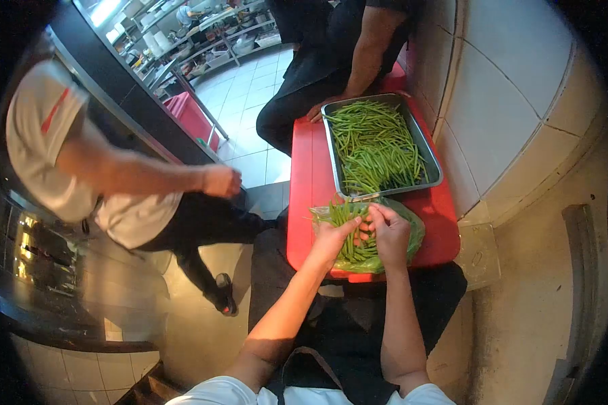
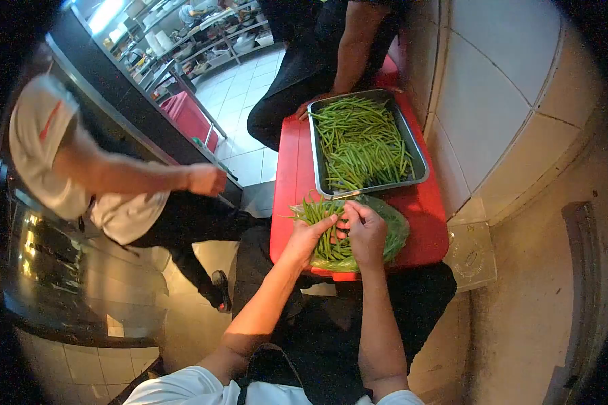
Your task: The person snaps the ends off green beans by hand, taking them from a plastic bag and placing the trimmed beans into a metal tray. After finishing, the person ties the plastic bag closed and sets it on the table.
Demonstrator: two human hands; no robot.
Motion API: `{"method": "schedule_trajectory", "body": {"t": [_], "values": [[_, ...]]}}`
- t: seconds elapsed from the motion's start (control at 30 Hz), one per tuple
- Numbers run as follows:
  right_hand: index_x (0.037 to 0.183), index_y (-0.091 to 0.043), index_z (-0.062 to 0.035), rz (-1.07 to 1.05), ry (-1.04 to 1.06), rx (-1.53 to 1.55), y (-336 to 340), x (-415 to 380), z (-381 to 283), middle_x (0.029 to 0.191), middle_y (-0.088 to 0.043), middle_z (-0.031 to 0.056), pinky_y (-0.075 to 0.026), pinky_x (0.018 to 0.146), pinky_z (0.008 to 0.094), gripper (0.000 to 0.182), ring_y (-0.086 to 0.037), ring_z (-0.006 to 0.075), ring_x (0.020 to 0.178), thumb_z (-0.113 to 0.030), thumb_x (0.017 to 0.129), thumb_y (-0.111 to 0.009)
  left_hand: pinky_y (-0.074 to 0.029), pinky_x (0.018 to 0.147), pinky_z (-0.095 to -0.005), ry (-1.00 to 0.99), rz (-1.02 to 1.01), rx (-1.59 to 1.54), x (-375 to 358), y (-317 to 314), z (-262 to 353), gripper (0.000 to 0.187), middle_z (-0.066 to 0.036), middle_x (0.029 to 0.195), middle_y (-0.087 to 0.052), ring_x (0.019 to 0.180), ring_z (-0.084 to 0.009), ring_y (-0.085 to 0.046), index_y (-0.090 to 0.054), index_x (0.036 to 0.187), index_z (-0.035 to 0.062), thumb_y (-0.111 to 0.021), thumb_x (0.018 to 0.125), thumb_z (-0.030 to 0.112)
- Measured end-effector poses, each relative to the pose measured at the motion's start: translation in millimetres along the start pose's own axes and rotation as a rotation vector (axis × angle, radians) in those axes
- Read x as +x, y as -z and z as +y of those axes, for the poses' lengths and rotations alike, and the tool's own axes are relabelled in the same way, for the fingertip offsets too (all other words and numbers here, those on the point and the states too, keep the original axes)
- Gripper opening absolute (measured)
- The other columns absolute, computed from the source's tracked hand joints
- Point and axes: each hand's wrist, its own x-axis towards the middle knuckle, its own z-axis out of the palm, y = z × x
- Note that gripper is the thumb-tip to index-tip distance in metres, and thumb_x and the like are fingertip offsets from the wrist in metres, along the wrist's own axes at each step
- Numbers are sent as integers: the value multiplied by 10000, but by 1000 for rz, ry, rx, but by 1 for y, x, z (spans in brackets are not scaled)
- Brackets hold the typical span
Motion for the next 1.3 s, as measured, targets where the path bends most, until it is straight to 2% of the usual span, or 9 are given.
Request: {"method": "schedule_trajectory", "body": {"t": [0.17,0.33,0.43,0.57,0.77,0.87,0.97,1.17,1.3], "values": [[1031,-723,60,-41,-37,43,4,2,0,751,-646,17,-447,485,238,201,-557,66,582,-109,924,-699,-558,575,-299,-11,-116,103,-4,-1,6,218,-116,892,-715,696,-198,-701,-635,1122,-20,-648,953,117],[978,-726,68,-97,-99,66,7,4,3,744,-636,25,-425,456,240,175,-526,55,556,-92,908,-711,-557,556,-293,23,-78,89,-4,-2,7,209,-113,876,-713,683,-197,-700,-635,1117,-17,-641,955,113],[937,-727,60,-161,-135,163,5,0,-4,739,-638,20,-419,451,249,141,-525,58,555,-74,894,-712,-547,540,-286,2,-106,147,-5,1,9,190,-109,870,-714,656,-185,-688,-651,1083,-22,-634,963,124],[879,-722,47,-212,-118,119,5,2,8,688,-620,5,-412,458,247,134,-511,62,532,-84,898,-698,-542,534,-286,-36,-175,280,-3,9,8,185,-98,861,-713,645,-172,-679,-657,1070,-22,-630,969,131],[830,-717,21,-183,-196,161,7,4,1,651,-609,-6,-358,460,224,178,-476,51,498,-136,910,-693,-546,560,-290,4,-170,277,-7,6,16,172,-79,866,-710,663,-169,-685,-643,1057,-3,-639,977,150],[832,-723,6,-201,-197,204,12,6,9,653,-607,-16,-344,460,220,172,-477,41,505,-150,904,-706,-551,562,-295,30,-239,244,-5,10,16,168,-90,892,-712,662,-175,-686,-645,1071,4,-639,977,144],[852,-732,-3,-191,-194,219,14,6,8,653,-599,-29,-351,469,213,164,-485,33,521,-159,900,-717,-575,625,-296,78,-288,169,-10,11,21,240,-100,923,-718,758,-180,-702,-641,1149,8,-627,987,184],[906,-745,-6,-34,-127,238,18,9,9,679,-612,-33,-368,484,210,143,-494,30,538,-147,885,-738,-593,821,-355,267,-180,-133,1,27,9,348,-135,1045,-720,902,-220,-709,-593,1251,-13,-597,1001,229],[919,-744,-4,-117,-127,207,22,8,0,689,-618,-29,-373,484,211,130,-496,34,537,-129,889,-731,-577,825,-341,112,-67,-28,1,24,9,331,-113,1029,-720,911,-196,-700,-628,1210,-18,-620,990,229]]}}
